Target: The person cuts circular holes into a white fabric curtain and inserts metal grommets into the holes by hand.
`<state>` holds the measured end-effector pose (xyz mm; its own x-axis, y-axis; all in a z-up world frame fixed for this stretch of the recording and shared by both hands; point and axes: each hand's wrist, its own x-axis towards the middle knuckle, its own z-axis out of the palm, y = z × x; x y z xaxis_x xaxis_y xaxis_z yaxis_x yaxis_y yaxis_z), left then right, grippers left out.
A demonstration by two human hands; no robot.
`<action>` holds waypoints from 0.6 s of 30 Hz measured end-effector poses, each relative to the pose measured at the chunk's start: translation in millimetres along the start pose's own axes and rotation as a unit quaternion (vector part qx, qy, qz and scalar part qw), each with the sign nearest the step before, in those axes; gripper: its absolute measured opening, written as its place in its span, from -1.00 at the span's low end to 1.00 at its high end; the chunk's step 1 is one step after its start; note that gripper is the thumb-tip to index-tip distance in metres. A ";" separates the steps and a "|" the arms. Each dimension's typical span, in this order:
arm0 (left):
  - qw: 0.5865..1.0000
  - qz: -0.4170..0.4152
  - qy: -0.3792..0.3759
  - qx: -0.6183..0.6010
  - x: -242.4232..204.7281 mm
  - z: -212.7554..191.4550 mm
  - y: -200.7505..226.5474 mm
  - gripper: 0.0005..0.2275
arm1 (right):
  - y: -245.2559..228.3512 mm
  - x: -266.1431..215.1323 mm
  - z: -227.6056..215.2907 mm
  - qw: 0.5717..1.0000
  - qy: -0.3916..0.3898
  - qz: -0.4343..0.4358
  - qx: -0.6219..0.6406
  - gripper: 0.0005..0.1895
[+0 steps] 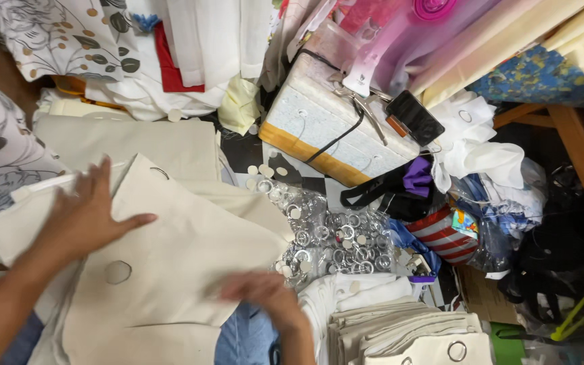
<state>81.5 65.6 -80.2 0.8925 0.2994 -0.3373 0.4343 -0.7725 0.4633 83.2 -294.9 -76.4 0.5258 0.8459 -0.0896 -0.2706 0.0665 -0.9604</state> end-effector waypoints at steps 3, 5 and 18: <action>0.994 -0.080 -0.064 -0.041 26.6 -22.2 12.7 0.17 | 43.1 -27.8 -98.5 0.906 0.366 -0.082 0.196 -0.78; 0.979 -0.115 -0.114 -0.122 40.0 -31.5 23.2 0.08 | 70.9 -46.8 -155.9 0.803 0.515 -0.094 0.283 -0.79; 0.977 -0.026 -0.022 -0.208 32.2 -30.0 63.3 -0.26 | 301.8 -143.4 -352.0 0.499 0.859 0.029 0.115 -0.80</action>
<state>141.4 43.1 -37.1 0.8656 0.3011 -0.4001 0.4993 -0.4587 0.7351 210.0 -582.4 -446.3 0.3732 -0.8373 -0.3995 -0.3064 0.2952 -0.9050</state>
